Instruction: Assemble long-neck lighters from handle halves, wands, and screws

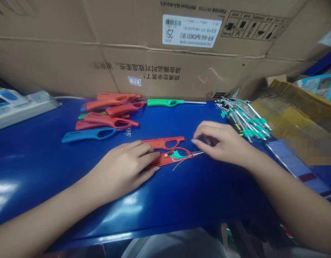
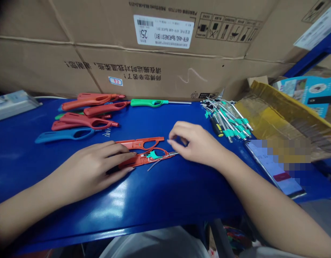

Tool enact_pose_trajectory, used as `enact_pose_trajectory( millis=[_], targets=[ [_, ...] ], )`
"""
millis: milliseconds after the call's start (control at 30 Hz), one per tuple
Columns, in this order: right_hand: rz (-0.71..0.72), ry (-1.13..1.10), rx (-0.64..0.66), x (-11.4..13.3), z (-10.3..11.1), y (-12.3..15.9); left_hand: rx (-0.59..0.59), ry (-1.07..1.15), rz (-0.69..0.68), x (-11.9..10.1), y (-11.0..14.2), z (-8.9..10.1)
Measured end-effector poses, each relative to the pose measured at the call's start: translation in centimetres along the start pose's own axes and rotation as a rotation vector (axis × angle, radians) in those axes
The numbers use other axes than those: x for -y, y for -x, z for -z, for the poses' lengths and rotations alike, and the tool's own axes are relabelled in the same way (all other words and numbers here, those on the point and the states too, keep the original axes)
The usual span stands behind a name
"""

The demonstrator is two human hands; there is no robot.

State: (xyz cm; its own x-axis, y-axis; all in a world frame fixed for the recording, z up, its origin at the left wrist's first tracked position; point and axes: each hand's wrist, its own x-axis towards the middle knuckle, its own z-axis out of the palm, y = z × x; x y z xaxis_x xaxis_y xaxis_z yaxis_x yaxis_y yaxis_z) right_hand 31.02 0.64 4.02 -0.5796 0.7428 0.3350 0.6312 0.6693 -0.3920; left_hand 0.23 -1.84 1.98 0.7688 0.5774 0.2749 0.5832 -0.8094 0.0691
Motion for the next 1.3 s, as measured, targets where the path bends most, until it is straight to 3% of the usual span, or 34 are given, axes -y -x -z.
enact_pose_trajectory(
  millis=[133,367,500,800,1100,1300],
  targets=[
    [-0.206,0.237,-0.228,-3.2,1.5,-0.2,0.012,0.053,0.041,0.2,0.2,0.0],
    [-0.685,0.532,-0.256,-10.3,5.9,1.5,0.043,0.236,0.085,-0.1,0.1,-0.4],
    [-0.714,0.55,-0.227,-12.1,6.3,2.0,0.021,0.278,0.091,0.1,0.1,-0.7],
    [-0.728,0.597,-0.148,-12.5,3.5,1.5,0.007,0.275,0.059,0.1,0.2,-0.5],
    [-0.876,0.676,-0.103,-12.8,4.2,2.0,-0.154,0.222,0.008,0.3,0.2,-0.4],
    [-0.883,0.681,-0.028,-12.9,4.5,1.9,-0.09,0.261,0.028,0.2,0.2,-0.1]
  ],
)
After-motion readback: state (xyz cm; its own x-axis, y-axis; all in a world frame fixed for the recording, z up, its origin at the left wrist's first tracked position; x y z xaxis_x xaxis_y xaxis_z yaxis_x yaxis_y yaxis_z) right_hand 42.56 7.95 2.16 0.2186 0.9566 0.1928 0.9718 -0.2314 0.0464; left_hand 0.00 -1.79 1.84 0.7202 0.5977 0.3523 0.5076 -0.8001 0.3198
